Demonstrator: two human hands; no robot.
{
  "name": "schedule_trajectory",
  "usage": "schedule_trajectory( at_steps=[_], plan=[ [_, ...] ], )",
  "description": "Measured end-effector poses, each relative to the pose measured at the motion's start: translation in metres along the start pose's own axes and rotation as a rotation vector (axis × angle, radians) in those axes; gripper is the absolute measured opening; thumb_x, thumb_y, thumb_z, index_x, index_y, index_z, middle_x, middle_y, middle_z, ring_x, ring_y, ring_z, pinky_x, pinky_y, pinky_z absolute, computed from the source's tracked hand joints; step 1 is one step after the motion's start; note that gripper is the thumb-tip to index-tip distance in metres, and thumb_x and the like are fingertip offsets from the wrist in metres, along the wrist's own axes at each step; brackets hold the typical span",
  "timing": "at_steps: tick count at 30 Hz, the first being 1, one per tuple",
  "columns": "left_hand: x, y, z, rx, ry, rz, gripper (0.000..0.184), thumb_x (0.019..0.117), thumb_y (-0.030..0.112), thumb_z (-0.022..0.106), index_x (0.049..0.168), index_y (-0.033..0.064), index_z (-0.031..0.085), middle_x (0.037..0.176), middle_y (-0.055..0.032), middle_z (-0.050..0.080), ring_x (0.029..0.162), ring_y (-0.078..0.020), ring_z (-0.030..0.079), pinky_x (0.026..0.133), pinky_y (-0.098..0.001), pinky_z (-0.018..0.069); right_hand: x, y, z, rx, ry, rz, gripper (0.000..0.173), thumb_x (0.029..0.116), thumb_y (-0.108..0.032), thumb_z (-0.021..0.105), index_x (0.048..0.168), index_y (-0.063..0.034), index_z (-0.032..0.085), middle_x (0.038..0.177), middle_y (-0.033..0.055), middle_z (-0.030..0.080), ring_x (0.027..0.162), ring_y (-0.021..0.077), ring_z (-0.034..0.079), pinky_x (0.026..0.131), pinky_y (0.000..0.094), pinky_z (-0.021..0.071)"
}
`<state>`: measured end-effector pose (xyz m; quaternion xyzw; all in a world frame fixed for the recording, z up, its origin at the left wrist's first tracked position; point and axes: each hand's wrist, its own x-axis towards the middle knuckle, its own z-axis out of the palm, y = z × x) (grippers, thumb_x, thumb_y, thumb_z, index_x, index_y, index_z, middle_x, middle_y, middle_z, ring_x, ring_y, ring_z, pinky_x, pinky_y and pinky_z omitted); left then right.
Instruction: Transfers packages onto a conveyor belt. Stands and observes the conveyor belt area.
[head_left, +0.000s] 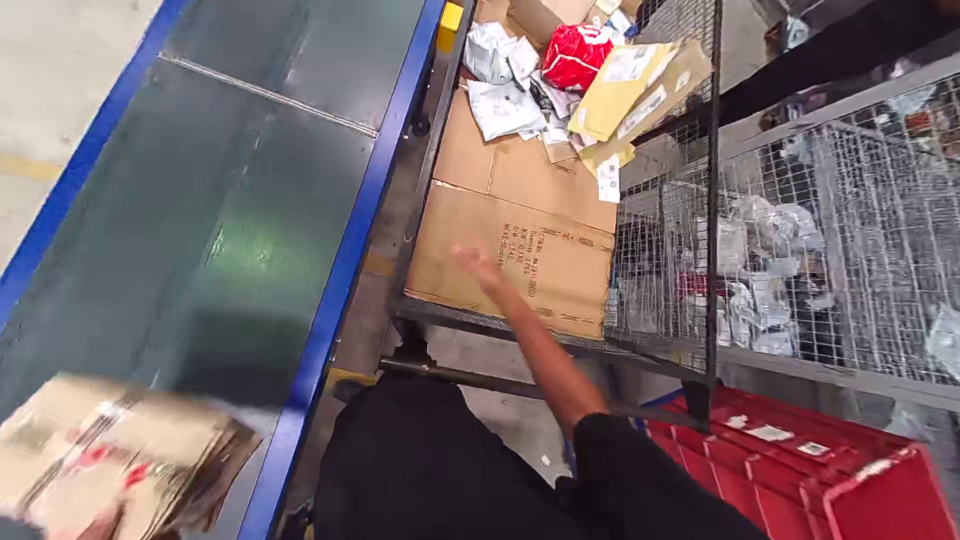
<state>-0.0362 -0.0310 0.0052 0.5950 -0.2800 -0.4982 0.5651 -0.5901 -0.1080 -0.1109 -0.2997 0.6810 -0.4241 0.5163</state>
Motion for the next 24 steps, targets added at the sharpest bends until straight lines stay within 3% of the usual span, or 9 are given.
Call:
schedule_trajectory(
  at_steps=[2, 4, 6, 7, 8, 11, 13, 17, 24],
  plan=[
    [0.02, 0.003, 0.096, 0.264, -0.198, -0.002, 0.104, 0.0853, 0.038, 0.073, 0.163, 0.0172, 0.008, 0.156, -0.0038, 0.042, 0.134, -0.0133, 0.052, 0.106, -0.0368, 0.052, -0.034, 0.001, 0.066, 0.29, -0.428, 0.045, 0.086, 0.1009, -0.028, 0.06, 0.165, -0.0235, 0.002, 0.157, 0.0135, 0.046, 0.129, 0.0352, 0.06, 0.093, 0.0569, 0.0586],
    [0.024, -0.002, 0.193, 0.431, -0.42, 0.035, 0.113, 0.0795, 0.039, 0.077, 0.165, 0.0132, 0.008, 0.159, -0.0082, 0.039, 0.136, -0.0134, 0.051, 0.109, -0.0351, 0.0509, -0.061, -0.003, 0.106, 0.511, -0.626, 0.059, 0.111, 0.0897, -0.063, 0.065, 0.164, -0.03, -0.011, 0.164, 0.0115, 0.034, 0.132, 0.0384, 0.057, 0.09, 0.0611, 0.0595],
    [0.016, -0.015, 0.281, 0.584, -0.639, 0.101, 0.116, 0.0748, 0.051, 0.081, 0.164, 0.0119, 0.019, 0.158, -0.0115, 0.043, 0.137, -0.0168, 0.052, 0.11, -0.0382, 0.0511, -0.079, -0.013, 0.102, 0.67, -0.503, 0.038, 0.112, 0.0754, -0.081, 0.066, 0.16, -0.0252, 0.018, 0.141, 0.0006, 0.059, 0.113, 0.0161, 0.067, 0.087, 0.0387, 0.0608],
    [0.01, -0.019, 0.318, 0.67, -0.725, 0.149, 0.115, 0.0743, 0.059, 0.079, 0.164, 0.0129, 0.024, 0.159, -0.012, 0.043, 0.138, -0.0186, 0.052, 0.11, -0.0416, 0.0501, -0.08, -0.014, 0.088, 0.807, -0.331, 0.042, 0.089, 0.0697, -0.08, 0.072, 0.135, -0.0215, 0.054, 0.112, -0.0015, 0.074, 0.093, 0.0104, 0.072, 0.078, 0.0325, 0.062],
    [0.005, -0.019, 0.351, 0.728, -0.784, 0.224, 0.114, 0.0741, 0.067, 0.077, 0.163, 0.015, 0.028, 0.159, -0.0115, 0.044, 0.136, -0.0197, 0.054, 0.107, -0.0443, 0.0521, -0.067, -0.015, 0.063, 0.895, -0.225, 0.008, 0.071, 0.0694, -0.077, 0.075, 0.113, -0.0217, 0.068, 0.096, -0.0043, 0.077, 0.084, 0.0062, 0.072, 0.074, 0.0291, 0.0616],
    [-0.01, -0.014, 0.413, 0.692, -0.947, 0.476, 0.101, 0.0815, 0.063, 0.075, 0.161, 0.0138, 0.035, 0.164, -0.0128, 0.035, 0.137, -0.0222, 0.054, 0.106, -0.0438, 0.0544, 0.018, -0.04, -0.057, 0.802, 0.003, -0.201, 0.071, 0.0797, -0.078, 0.063, 0.124, -0.0229, 0.059, 0.108, -0.0063, 0.072, 0.098, 0.0065, 0.068, 0.083, 0.0319, 0.0602],
    [-0.016, -0.02, 0.418, 0.692, -1.068, 0.567, 0.084, 0.0912, 0.049, 0.072, 0.159, 0.0133, 0.038, 0.164, -0.0104, 0.036, 0.146, -0.0235, 0.043, 0.117, -0.0463, 0.0438, 0.098, -0.084, -0.137, 0.629, 0.192, -0.25, 0.079, 0.0885, -0.081, 0.045, 0.14, -0.0216, 0.049, 0.119, 0.0015, 0.068, 0.102, 0.0157, 0.067, 0.08, 0.0396, 0.0608],
    [-0.016, -0.069, 0.366, 0.796, -1.144, 0.423, 0.07, 0.0961, 0.037, 0.069, 0.156, 0.0123, 0.044, 0.16, -0.0074, 0.044, 0.147, -0.0193, 0.043, 0.12, -0.0433, 0.0401, 0.229, -0.18, -0.223, 0.643, 0.156, -0.643, 0.062, 0.1107, -0.051, 0.014, 0.162, -0.0157, 0.01, 0.156, 0.0118, 0.038, 0.137, 0.0244, 0.049, 0.111, 0.0481, 0.0477],
    [-0.019, -0.086, 0.171, 1.086, -0.391, 0.106, 0.045, 0.1007, 0.027, 0.062, 0.14, 0.0063, 0.059, 0.134, -0.0134, 0.066, 0.124, -0.0256, 0.064, 0.108, -0.0477, 0.0507, 0.229, -0.183, -0.087, 0.102, -0.248, -0.516, 0.069, 0.1081, -0.045, 0.039, 0.163, -0.0147, 0.011, 0.16, 0.0073, 0.041, 0.141, 0.022, 0.049, 0.118, 0.0403, 0.0425]
  ],
)
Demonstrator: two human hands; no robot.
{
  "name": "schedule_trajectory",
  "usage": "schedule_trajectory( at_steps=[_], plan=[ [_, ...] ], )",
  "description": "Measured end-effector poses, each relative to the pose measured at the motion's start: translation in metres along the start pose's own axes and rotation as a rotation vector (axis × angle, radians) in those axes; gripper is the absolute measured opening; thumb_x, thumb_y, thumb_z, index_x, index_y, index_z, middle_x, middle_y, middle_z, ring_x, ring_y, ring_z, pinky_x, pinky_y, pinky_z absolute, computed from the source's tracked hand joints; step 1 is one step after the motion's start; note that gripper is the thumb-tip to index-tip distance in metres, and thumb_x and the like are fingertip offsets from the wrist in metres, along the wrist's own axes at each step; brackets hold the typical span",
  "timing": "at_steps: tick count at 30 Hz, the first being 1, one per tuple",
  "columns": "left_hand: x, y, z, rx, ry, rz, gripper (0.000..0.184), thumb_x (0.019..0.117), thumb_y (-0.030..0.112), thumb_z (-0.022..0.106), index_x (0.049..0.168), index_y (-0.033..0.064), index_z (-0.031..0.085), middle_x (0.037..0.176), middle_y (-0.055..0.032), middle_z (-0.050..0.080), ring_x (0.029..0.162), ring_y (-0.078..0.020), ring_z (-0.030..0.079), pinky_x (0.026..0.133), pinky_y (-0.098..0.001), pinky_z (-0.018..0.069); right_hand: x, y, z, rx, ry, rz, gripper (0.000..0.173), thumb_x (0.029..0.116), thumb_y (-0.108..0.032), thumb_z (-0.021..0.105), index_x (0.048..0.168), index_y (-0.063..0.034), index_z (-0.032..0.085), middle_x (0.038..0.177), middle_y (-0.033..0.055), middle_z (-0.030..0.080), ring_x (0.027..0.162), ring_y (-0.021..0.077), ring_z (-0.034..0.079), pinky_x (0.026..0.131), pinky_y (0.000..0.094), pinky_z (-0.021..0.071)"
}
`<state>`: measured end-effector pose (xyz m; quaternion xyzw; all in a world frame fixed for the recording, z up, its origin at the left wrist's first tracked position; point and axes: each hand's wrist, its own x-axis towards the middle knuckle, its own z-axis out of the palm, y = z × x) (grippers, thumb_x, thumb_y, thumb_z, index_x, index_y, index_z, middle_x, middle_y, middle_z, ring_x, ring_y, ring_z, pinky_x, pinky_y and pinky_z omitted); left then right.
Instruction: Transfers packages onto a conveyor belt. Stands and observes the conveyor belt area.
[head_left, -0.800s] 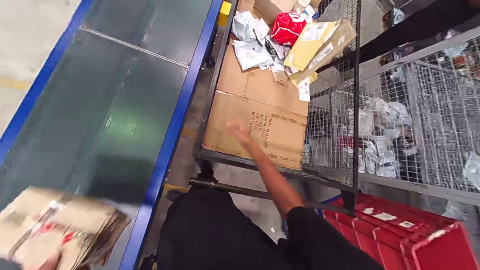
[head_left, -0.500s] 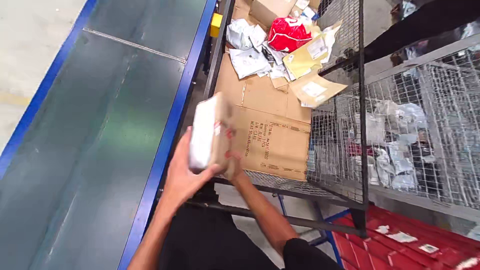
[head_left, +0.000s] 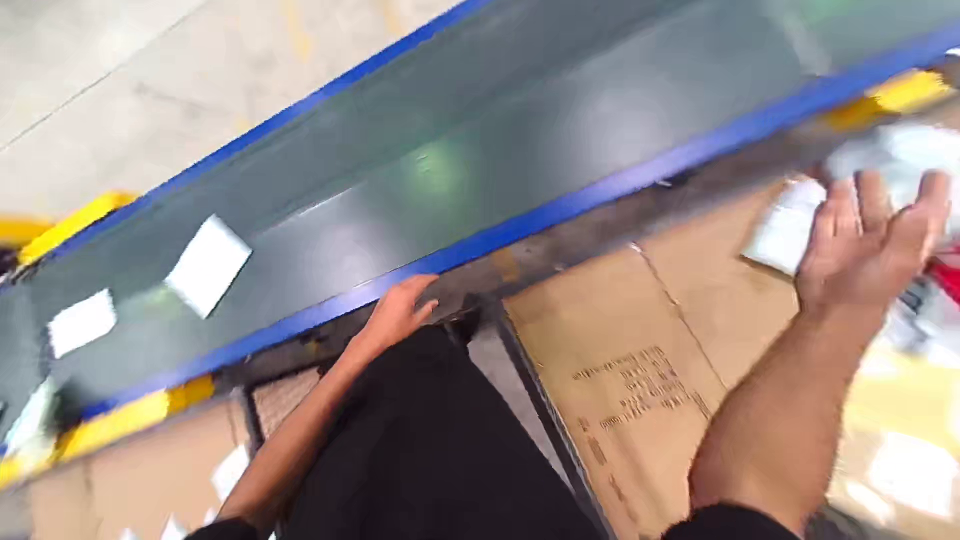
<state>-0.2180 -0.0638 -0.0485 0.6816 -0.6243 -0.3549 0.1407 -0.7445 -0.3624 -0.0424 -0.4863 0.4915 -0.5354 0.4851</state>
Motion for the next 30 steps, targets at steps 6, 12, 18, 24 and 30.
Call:
schedule_trajectory(
  at_steps=[6, 12, 18, 24, 30],
  plan=[
    [-0.103, -0.125, -0.057, -0.05, 0.623, -0.632, 0.046, 0.0987, 0.024, 0.063, 0.139, 0.0009, 0.058, 0.13, -0.016, 0.067, 0.115, -0.0262, 0.067, 0.099, -0.0454, 0.0558, -0.057, 0.087, 0.225, -0.403, -0.567, 0.073, 0.067, 0.0987, -0.032, 0.067, 0.151, -0.0008, 0.04, 0.135, 0.0174, 0.062, 0.116, 0.0198, 0.066, 0.098, 0.0367, 0.0564],
    [-0.176, -0.21, -0.058, -0.169, 0.828, -0.952, 0.055, 0.0977, 0.027, 0.065, 0.143, -0.0014, 0.052, 0.138, -0.0205, 0.061, 0.122, -0.0322, 0.063, 0.106, -0.049, 0.0506, -0.144, 0.087, 0.467, -0.587, -0.937, 0.057, 0.064, 0.095, -0.041, 0.071, 0.144, -0.0033, 0.052, 0.13, 0.0164, 0.066, 0.114, 0.0236, 0.068, 0.097, 0.043, 0.0575],
    [-0.2, -0.273, -0.074, -0.208, 0.928, -1.036, 0.058, 0.0975, 0.029, 0.065, 0.144, -0.0014, 0.051, 0.14, -0.0231, 0.058, 0.127, -0.0369, 0.059, 0.109, -0.0525, 0.0476, -0.202, 0.094, 0.637, -0.766, -1.12, -0.042, 0.082, 0.0873, -0.049, 0.077, 0.147, -0.0002, 0.047, 0.138, 0.0246, 0.057, 0.125, 0.0382, 0.058, 0.105, 0.0574, 0.0471],
    [-0.231, -0.36, -0.143, -0.209, 0.985, -1.068, 0.066, 0.0978, 0.032, 0.065, 0.15, -0.0022, 0.043, 0.146, -0.0281, 0.051, 0.132, -0.0426, 0.054, 0.109, -0.0596, 0.0449, -0.221, 0.106, 0.708, -1.061, -0.848, -0.114, 0.107, 0.0647, -0.052, 0.093, 0.147, -0.0014, 0.047, 0.147, 0.0336, 0.041, 0.131, 0.0539, 0.044, 0.101, 0.0668, 0.0451],
    [-0.141, -0.386, -0.191, -0.276, 0.748, -0.691, 0.068, 0.0961, 0.033, 0.07, 0.148, -0.0032, 0.045, 0.14, -0.0275, 0.056, 0.129, -0.0411, 0.057, 0.109, -0.0573, 0.0462, -0.178, 0.104, 0.696, -1.16, -0.788, 0.068, 0.108, 0.0566, -0.039, 0.101, 0.141, -0.0002, 0.047, 0.126, 0.0342, 0.058, 0.116, 0.0521, 0.058, 0.094, 0.0693, 0.0479]
  ],
)
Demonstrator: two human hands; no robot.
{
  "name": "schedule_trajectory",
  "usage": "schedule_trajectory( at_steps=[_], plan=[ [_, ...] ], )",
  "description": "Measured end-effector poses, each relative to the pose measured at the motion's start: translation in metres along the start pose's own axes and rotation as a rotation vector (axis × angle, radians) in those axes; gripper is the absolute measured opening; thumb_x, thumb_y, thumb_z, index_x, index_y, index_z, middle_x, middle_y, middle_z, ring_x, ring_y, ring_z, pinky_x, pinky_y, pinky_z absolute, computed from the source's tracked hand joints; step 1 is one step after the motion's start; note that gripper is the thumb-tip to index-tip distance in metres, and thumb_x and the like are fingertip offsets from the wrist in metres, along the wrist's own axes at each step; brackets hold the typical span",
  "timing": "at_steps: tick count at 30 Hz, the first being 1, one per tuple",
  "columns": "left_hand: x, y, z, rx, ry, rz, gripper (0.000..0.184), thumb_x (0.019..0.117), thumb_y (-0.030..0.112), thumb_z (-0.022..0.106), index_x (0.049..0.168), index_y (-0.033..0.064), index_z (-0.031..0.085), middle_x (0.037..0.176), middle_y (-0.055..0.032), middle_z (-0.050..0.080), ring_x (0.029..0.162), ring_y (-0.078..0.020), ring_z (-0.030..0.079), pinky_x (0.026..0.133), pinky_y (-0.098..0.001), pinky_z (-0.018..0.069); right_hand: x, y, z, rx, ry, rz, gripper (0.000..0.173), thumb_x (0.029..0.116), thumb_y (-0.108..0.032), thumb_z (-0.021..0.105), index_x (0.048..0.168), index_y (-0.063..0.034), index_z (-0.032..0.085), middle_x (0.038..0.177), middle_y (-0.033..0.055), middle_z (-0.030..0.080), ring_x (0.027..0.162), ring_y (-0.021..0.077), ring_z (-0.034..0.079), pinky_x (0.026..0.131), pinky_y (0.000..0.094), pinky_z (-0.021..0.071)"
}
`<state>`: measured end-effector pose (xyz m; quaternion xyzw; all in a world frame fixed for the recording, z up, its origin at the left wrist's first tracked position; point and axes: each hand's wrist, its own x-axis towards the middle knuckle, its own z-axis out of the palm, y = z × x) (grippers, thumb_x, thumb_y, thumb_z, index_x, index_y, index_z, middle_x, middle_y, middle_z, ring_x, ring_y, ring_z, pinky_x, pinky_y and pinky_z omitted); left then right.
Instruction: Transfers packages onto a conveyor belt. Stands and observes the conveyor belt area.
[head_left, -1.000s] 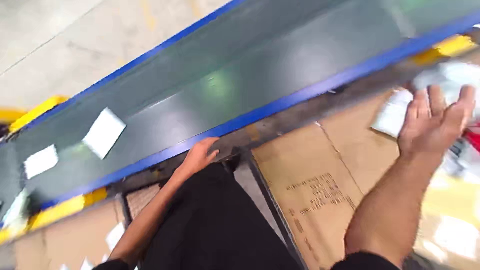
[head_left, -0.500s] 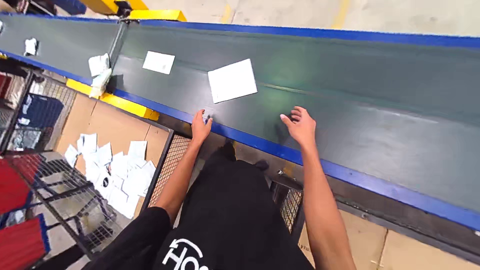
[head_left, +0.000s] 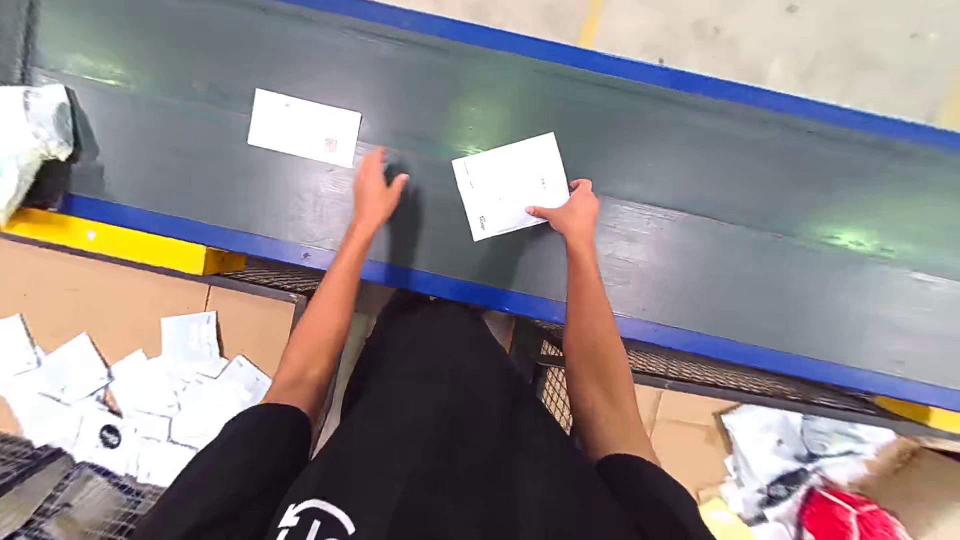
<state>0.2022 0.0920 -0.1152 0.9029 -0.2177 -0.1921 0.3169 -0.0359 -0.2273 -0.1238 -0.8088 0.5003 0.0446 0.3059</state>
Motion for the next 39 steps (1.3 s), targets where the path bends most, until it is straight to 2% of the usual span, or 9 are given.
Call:
schedule_trajectory(
  at_steps=[5, 9, 11, 15, 18, 26, 30, 35, 39],
  plan=[
    [-0.002, 0.063, 0.086, -0.114, -0.142, 0.2, 0.067, 0.0862, 0.036, 0.081, 0.141, 0.0054, 0.058, 0.145, -0.0201, 0.054, 0.132, -0.0398, 0.052, 0.109, -0.057, 0.0447, -0.018, 0.023, 0.004, 0.454, -0.13, -0.187, 0.063, 0.0863, -0.027, 0.081, 0.138, -0.0012, 0.055, 0.124, 0.0184, 0.067, 0.113, 0.0225, 0.067, 0.098, 0.0435, 0.056],
    [-0.016, 0.073, 0.089, -0.771, -0.16, -0.092, 0.104, 0.0782, 0.023, 0.09, 0.159, 0.008, 0.027, 0.139, -0.0197, 0.059, 0.12, -0.029, 0.065, 0.101, -0.049, 0.0565, -0.057, 0.007, 0.019, 0.864, -0.175, -0.2, 0.06, 0.0963, -0.024, 0.068, 0.145, -0.0022, 0.041, 0.123, 0.0092, 0.066, 0.103, 0.0156, 0.07, 0.081, 0.0353, 0.0626],
    [-0.022, 0.061, 0.06, -1.021, -0.264, -0.226, 0.082, 0.0849, 0.016, 0.085, 0.151, 0.0062, 0.038, 0.122, -0.0188, 0.069, 0.104, -0.0275, 0.072, 0.092, -0.047, 0.0611, -0.066, -0.017, 0.032, 0.904, -0.238, -0.205, 0.06, 0.098, -0.023, 0.067, 0.147, -0.0017, 0.04, 0.124, 0.0106, 0.066, 0.104, 0.0184, 0.07, 0.083, 0.0378, 0.0634],
    [-0.025, 0.007, 0.007, -0.991, -0.229, -0.226, 0.04, 0.0934, 0.008, 0.074, 0.128, -0.0057, 0.06, 0.111, -0.0159, 0.074, 0.099, -0.0227, 0.073, 0.092, -0.0423, 0.0606, -0.038, -0.072, 0.062, 0.591, -0.314, -0.405, 0.049, 0.0938, -0.03, 0.073, 0.13, 0.0001, 0.06, 0.114, 0.0115, 0.071, 0.105, 0.0148, 0.07, 0.094, 0.0353, 0.0591],
    [-0.032, -0.045, -0.032, -0.726, 0.102, -0.229, 0.039, 0.0978, 0.012, 0.068, 0.134, -0.0012, 0.058, 0.123, -0.0177, 0.069, 0.105, -0.0264, 0.07, 0.09, -0.0458, 0.0598, 0.003, -0.105, 0.072, 0.141, -0.229, -0.583, 0.06, 0.0909, -0.041, 0.073, 0.125, 0.0066, 0.064, 0.139, 0.0258, 0.057, 0.131, 0.0378, 0.054, 0.11, 0.0572, 0.0421],
    [-0.029, -0.179, -0.195, 0.024, 0.745, -0.62, 0.098, 0.0773, 0.05, 0.085, 0.152, 0.0011, 0.043, 0.154, -0.0269, 0.043, 0.141, -0.0445, 0.043, 0.114, -0.0589, 0.0387, 0.002, -0.142, 0.063, -0.287, -0.188, -0.393, 0.101, 0.0579, -0.05, 0.096, 0.132, 0.0049, 0.055, 0.138, 0.0362, 0.047, 0.128, 0.055, 0.047, 0.095, 0.0716, 0.044],
    [-0.006, -0.228, -0.213, 0.081, 0.475, -0.79, 0.127, 0.0642, 0.061, 0.09, 0.157, -0.0015, 0.03, 0.153, -0.0327, 0.039, 0.14, -0.052, 0.04, 0.109, -0.0691, 0.0372, -0.005, -0.114, 0.054, -0.246, -0.217, -0.216, 0.109, 0.0563, -0.045, 0.099, 0.144, -0.0055, 0.046, 0.124, 0.0345, 0.06, 0.115, 0.0541, 0.057, 0.09, 0.0733, 0.0442],
    [-0.001, -0.213, -0.18, -0.166, 0.238, -0.587, 0.1, 0.0636, 0.045, 0.096, 0.139, -0.0059, 0.054, 0.132, -0.0298, 0.061, 0.127, -0.0432, 0.058, 0.109, -0.0632, 0.045, -0.02, -0.046, 0.034, 0.181, -0.347, -0.355, 0.066, 0.0733, -0.038, 0.09, 0.124, -0.003, 0.067, 0.112, 0.0165, 0.071, 0.105, 0.025, 0.069, 0.094, 0.0498, 0.0557],
    [-0.015, -0.151, -0.139, -0.395, 0.013, -0.298, 0.086, 0.0798, 0.031, 0.087, 0.146, -0.0024, 0.044, 0.136, -0.0197, 0.061, 0.122, -0.0245, 0.064, 0.105, -0.0443, 0.0544, -0.088, 0.012, 0.021, 0.696, -0.249, -0.202, 0.053, 0.0812, -0.022, 0.085, 0.126, -0.0023, 0.064, 0.111, 0.0096, 0.072, 0.102, 0.0155, 0.071, 0.092, 0.0382, 0.0602]
  ],
)
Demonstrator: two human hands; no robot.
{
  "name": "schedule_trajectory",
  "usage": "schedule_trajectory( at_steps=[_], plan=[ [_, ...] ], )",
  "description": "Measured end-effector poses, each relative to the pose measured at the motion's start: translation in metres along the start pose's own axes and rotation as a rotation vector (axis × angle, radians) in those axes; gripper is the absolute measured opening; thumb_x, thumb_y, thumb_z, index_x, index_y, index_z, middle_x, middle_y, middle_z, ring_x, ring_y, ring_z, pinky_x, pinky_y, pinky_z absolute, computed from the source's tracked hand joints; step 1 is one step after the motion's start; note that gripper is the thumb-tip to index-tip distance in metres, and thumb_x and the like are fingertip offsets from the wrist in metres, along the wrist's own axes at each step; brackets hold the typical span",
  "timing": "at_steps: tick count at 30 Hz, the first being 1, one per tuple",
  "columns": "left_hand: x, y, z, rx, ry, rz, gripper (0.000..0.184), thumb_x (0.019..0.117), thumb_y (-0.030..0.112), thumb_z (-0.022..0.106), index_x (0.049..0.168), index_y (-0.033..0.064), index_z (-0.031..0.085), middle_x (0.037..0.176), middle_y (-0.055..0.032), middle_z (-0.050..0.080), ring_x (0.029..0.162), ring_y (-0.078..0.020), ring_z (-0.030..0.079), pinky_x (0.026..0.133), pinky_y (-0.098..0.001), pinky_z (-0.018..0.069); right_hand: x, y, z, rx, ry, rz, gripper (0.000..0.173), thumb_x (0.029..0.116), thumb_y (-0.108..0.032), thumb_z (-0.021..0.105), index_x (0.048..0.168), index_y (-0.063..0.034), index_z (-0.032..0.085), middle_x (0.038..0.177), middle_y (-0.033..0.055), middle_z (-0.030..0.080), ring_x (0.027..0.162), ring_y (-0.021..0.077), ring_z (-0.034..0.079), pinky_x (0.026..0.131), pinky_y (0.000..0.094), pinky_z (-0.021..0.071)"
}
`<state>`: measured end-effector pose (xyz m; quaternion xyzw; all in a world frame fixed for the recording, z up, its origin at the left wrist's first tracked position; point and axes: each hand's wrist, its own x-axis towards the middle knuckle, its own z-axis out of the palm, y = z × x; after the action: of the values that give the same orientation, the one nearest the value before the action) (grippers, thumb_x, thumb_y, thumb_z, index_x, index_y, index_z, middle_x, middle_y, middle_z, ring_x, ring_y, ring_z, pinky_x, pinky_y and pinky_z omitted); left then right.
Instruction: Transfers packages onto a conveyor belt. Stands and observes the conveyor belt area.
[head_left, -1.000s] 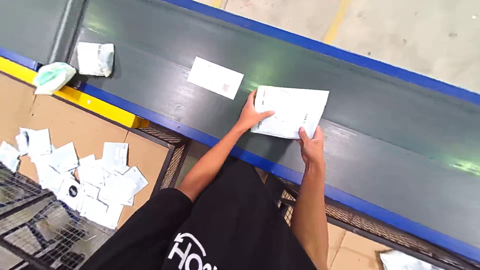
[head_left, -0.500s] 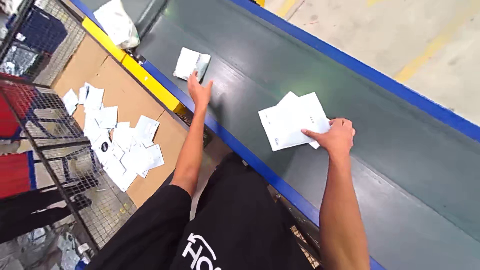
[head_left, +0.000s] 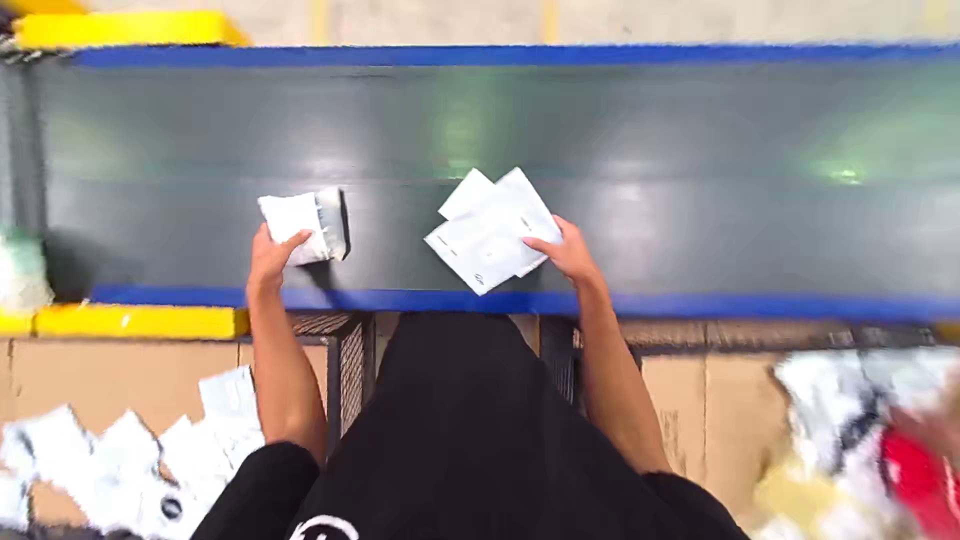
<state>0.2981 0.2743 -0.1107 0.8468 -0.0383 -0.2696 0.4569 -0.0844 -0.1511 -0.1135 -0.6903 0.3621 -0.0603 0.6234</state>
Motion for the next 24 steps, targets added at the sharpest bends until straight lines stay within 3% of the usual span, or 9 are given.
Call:
schedule_trajectory(
  at_steps=[3, 7, 9, 12, 16, 17, 20, 22, 24],
  plan=[
    [-0.02, 0.02, 0.066, -0.172, -0.18, 0.065, 0.075, 0.0945, 0.027, 0.073, 0.152, -0.0005, 0.034, 0.135, -0.0152, 0.061, 0.116, -0.0197, 0.067, 0.099, -0.0399, 0.0587, -0.06, 0.008, -0.018, 0.36, 0.057, -0.043, 0.051, 0.0848, -0.011, 0.08, 0.13, -0.0005, 0.058, 0.111, 0.0079, 0.073, 0.101, 0.0172, 0.072, 0.092, 0.0387, 0.0611],
    [-0.072, 0.069, 0.2, -0.259, -0.52, 0.081, 0.069, 0.0995, 0.019, 0.065, 0.155, 0.0052, 0.026, 0.132, -0.0104, 0.063, 0.11, -0.0179, 0.069, 0.092, -0.0395, 0.0611, -0.119, 0.0, -0.026, 0.594, 0.201, -0.106, 0.048, 0.0879, -0.006, 0.073, 0.131, 0.0038, 0.056, 0.113, 0.0118, 0.071, 0.103, 0.019, 0.07, 0.094, 0.0404, 0.0593],
    [-0.116, 0.091, 0.272, -0.249, -0.691, 0.069, 0.044, 0.0988, 0.013, 0.055, 0.141, 0.0095, 0.043, 0.113, -0.0006, 0.07, 0.096, -0.0105, 0.07, 0.081, -0.0338, 0.0621, -0.135, 0.008, -0.037, 0.614, 0.309, -0.113, 0.047, 0.0891, -0.004, 0.073, 0.132, 0.0079, 0.056, 0.117, 0.0161, 0.07, 0.107, 0.02, 0.069, 0.099, 0.04, 0.0578],
    [-0.189, 0.123, 0.351, -0.199, -0.9, -0.018, 0.033, 0.1055, 0.014, 0.041, 0.138, 0.0086, 0.044, 0.107, 0.0013, 0.071, 0.094, -0.0087, 0.071, 0.083, -0.0322, 0.0625, -0.163, 0.053, -0.066, 0.728, 0.493, -0.097, 0.057, 0.0913, -0.005, 0.072, 0.141, 0.0091, 0.047, 0.122, 0.0199, 0.067, 0.107, 0.0217, 0.069, 0.098, 0.0397, 0.0579],
    [-0.256, 0.136, 0.426, -0.179, -1.219, -0.084, 0.031, 0.0991, 0.02, 0.049, 0.129, 0.0114, 0.05, 0.105, 0.0019, 0.073, 0.096, -0.0093, 0.071, 0.088, -0.0328, 0.0609, -0.244, 0.105, -0.11, 0.977, 0.492, -0.052, 0.074, 0.0959, -0.004, 0.065, 0.156, -0.0041, 0.023, 0.131, 0.0165, 0.062, 0.11, 0.0231, 0.068, 0.094, 0.0426, 0.0589],
    [-0.274, 0.139, 0.445, -0.129, -1.284, -0.104, 0.028, 0.1016, 0.02, 0.044, 0.127, 0.0114, 0.051, 0.105, 0.0018, 0.073, 0.097, -0.0096, 0.07, 0.089, -0.0328, 0.0599, -0.265, 0.118, -0.117, 1.016, 0.515, -0.031, 0.077, 0.0958, -0.005, 0.066, 0.158, -0.0075, 0.02, 0.131, 0.0159, 0.061, 0.11, 0.0234, 0.068, 0.093, 0.0431, 0.0591],
    [-0.324, 0.146, 0.493, 0.07, -1.514, -0.078, 0.042, 0.1104, 0.031, 0.031, 0.142, 0.0071, 0.043, 0.123, -0.0052, 0.068, 0.111, -0.017, 0.068, 0.098, -0.0387, 0.0571, -0.317, 0.157, -0.13, 1.13, 0.72, 0.015, 0.082, 0.0976, -0.01, 0.063, 0.162, -0.0119, 0.013, 0.137, 0.0164, 0.058, 0.114, 0.0239, 0.066, 0.096, 0.0441, 0.0576],
    [-0.346, 0.148, 0.518, 0.173, -1.691, 0.017, 0.066, 0.1081, 0.045, 0.039, 0.159, 0.0048, 0.027, 0.154, -0.0133, 0.049, 0.133, -0.0279, 0.057, 0.11, -0.0461, 0.0508, -0.348, 0.186, -0.143, 1.194, 0.933, 0.005, 0.08, 0.0978, -0.013, 0.064, 0.161, -0.0133, 0.015, 0.134, 0.0171, 0.06, 0.112, 0.026, 0.067, 0.094, 0.0459, 0.0589],
    [-0.361, 0.147, 0.533, 0.235, -1.757, 0.087, 0.074, 0.1051, 0.049, 0.046, 0.162, 0.0069, 0.024, 0.162, -0.0134, 0.04, 0.14, -0.0317, 0.051, 0.113, -0.0469, 0.0483, -0.384, 0.22, -0.169, 1.181, 1.187, 0.051, 0.075, 0.0985, -0.018, 0.064, 0.159, -0.0132, 0.02, 0.128, 0.0165, 0.064, 0.106, 0.0263, 0.069, 0.087, 0.0452, 0.0611]
  ],
)
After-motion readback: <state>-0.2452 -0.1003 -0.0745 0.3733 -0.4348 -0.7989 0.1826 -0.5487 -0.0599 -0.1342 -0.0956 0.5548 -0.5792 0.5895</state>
